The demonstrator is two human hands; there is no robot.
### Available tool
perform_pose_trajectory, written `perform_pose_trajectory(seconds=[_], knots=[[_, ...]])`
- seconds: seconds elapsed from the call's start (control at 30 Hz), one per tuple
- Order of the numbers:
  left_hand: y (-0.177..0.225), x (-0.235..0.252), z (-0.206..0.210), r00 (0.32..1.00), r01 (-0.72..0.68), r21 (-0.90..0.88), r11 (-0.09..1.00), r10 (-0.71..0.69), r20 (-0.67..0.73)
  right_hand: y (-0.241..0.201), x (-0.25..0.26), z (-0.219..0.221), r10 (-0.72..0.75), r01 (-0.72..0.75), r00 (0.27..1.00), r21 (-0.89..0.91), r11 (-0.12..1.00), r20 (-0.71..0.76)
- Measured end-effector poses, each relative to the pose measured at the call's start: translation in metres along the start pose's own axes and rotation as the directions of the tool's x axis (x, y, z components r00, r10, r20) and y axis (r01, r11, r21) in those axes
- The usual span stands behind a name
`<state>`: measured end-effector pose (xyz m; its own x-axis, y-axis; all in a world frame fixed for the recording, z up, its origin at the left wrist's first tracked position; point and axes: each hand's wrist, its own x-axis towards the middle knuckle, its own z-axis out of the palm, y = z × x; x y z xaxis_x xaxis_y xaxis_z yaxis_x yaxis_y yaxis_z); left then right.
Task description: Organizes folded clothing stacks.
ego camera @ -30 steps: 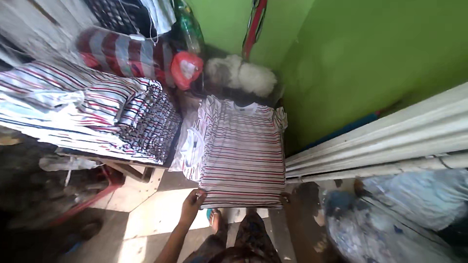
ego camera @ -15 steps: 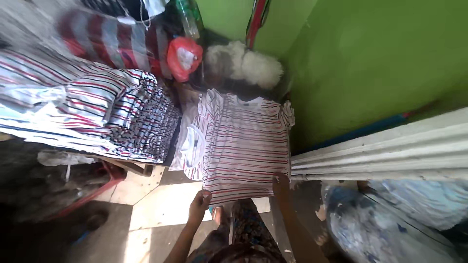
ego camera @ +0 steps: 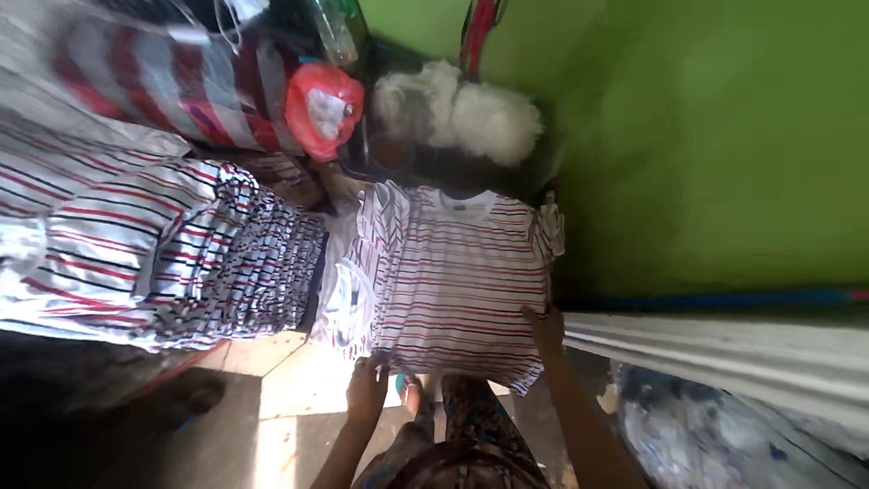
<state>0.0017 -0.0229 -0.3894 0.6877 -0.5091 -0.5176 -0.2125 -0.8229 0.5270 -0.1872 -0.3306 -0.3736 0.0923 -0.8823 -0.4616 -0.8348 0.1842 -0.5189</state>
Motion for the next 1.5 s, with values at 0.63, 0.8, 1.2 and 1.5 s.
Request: perform_pose_trajectory(seconds=[0.63,0.8,1.2,1.5], knots=[[0.126,0.166,-0.093,0.984,-0.078,-0.11,0.991,0.059,-0.167,-0.02,0.04,-0.017,0.184,-0.266,0.945,0.309,0.913,0.27],[0.1,0.163,-0.097,0.995,-0.067,-0.356,0.932,0.036,-0.093,-0.019,0.048,-0.008,0.246,-0.321,0.936,0.322,0.891,0.25],[0.081,0.066,-0.02,0.859,0.448,-0.118,0.886,-0.463,-0.217,-0.019,0.047,-0.009,0.204,-0.267,0.953,0.302,0.915,0.226],[0.035,0.045,0.023,0.882,0.248,-0.252,0.935,-0.326,-0.341,-0.015,0.045,-0.006,0.165,-0.215,0.968,0.296,0.931,0.187]])
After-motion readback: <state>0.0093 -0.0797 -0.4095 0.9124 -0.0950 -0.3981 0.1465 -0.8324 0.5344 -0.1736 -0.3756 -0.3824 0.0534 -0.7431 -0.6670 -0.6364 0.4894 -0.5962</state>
